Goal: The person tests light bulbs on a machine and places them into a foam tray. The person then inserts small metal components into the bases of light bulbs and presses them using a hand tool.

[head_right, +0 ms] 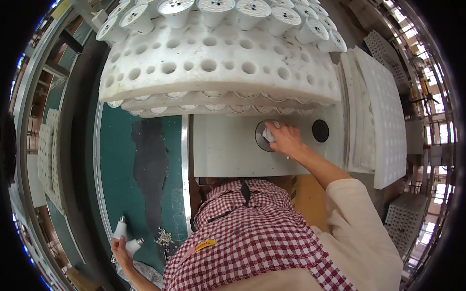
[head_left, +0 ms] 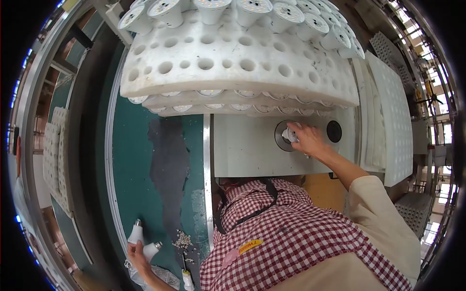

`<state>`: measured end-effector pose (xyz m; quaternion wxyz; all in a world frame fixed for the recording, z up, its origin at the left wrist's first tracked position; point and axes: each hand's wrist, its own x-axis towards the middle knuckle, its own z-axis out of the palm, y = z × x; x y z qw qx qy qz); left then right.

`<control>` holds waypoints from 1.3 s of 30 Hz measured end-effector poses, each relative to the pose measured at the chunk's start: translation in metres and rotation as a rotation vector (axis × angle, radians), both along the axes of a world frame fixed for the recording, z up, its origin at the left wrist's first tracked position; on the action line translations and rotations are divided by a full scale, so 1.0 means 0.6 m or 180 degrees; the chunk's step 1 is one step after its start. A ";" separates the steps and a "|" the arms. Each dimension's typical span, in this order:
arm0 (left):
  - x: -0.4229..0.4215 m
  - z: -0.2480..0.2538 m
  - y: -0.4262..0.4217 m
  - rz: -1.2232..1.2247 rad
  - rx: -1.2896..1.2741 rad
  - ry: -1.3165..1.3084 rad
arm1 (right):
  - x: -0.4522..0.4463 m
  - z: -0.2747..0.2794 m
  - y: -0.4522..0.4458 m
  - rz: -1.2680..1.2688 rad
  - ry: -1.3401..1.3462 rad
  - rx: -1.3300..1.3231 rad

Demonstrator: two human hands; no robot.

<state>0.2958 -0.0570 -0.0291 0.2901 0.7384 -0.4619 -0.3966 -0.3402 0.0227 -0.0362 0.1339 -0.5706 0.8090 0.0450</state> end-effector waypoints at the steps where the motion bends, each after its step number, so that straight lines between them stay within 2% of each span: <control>1: -0.023 0.008 -0.013 -0.0136 0.0006 -0.0090 | -0.005 -0.001 0.002 -0.0024 -0.0001 -0.0005; 3: -0.082 0.018 -0.034 -0.0271 -0.0076 -0.0017 | -0.013 -0.004 0.010 -0.0010 0.0081 0.0222; 8: -0.215 0.035 -0.065 -0.0914 -0.0427 0.0065 | -0.029 -0.037 0.029 0.0161 0.0062 0.0079; 10: -0.290 0.065 -0.068 -0.0899 -0.0058 0.0187 | -0.040 -0.042 0.023 0.0330 0.0043 -0.0027; 13: -0.384 0.066 -0.077 -0.1401 0.0072 0.0285 | -0.035 -0.051 0.010 0.0218 -0.0135 0.0229; 17: -0.525 0.038 -0.080 -0.2472 -0.0141 0.0164 | -0.034 -0.058 0.004 0.0342 -0.0029 0.0308; 18: -0.559 0.017 -0.082 -0.3008 -0.0514 -0.0014 | -0.037 -0.058 0.004 0.0362 -0.0023 0.0302; 19: -0.616 0.033 -0.078 -0.3257 -0.0383 -0.0171 | -0.035 -0.054 0.004 0.0308 -0.0012 0.0280; 22: -0.747 0.001 -0.061 -0.4236 -0.1132 -0.0565 | -0.039 -0.014 0.007 0.0295 0.0029 0.0260; 24: -0.816 -0.028 -0.047 -0.4730 -0.1549 -0.0938 | -0.042 0.042 0.032 -0.0456 -0.0804 -0.0023; 25: -0.845 -0.037 -0.040 -0.4920 -0.1713 -0.1173 | -0.045 0.059 0.050 -0.0498 -0.0821 -0.0059; 29: -0.926 -0.087 -0.005 -0.5306 -0.2374 -0.1998 | -0.056 0.112 0.133 -0.0596 -0.0941 -0.1253; 32: -0.961 -0.092 0.010 -0.5528 -0.2212 -0.2297 | -0.047 0.141 0.157 -0.0703 -0.0951 -0.1505; 34: -0.973 -0.090 0.015 -0.5821 -0.2288 -0.2287 | -0.043 0.165 0.170 -0.1040 -0.1231 -0.1674; 39: -0.977 -0.087 0.021 -0.6068 -0.2578 -0.2538 | -0.054 0.185 0.185 -0.1223 -0.1363 -0.1773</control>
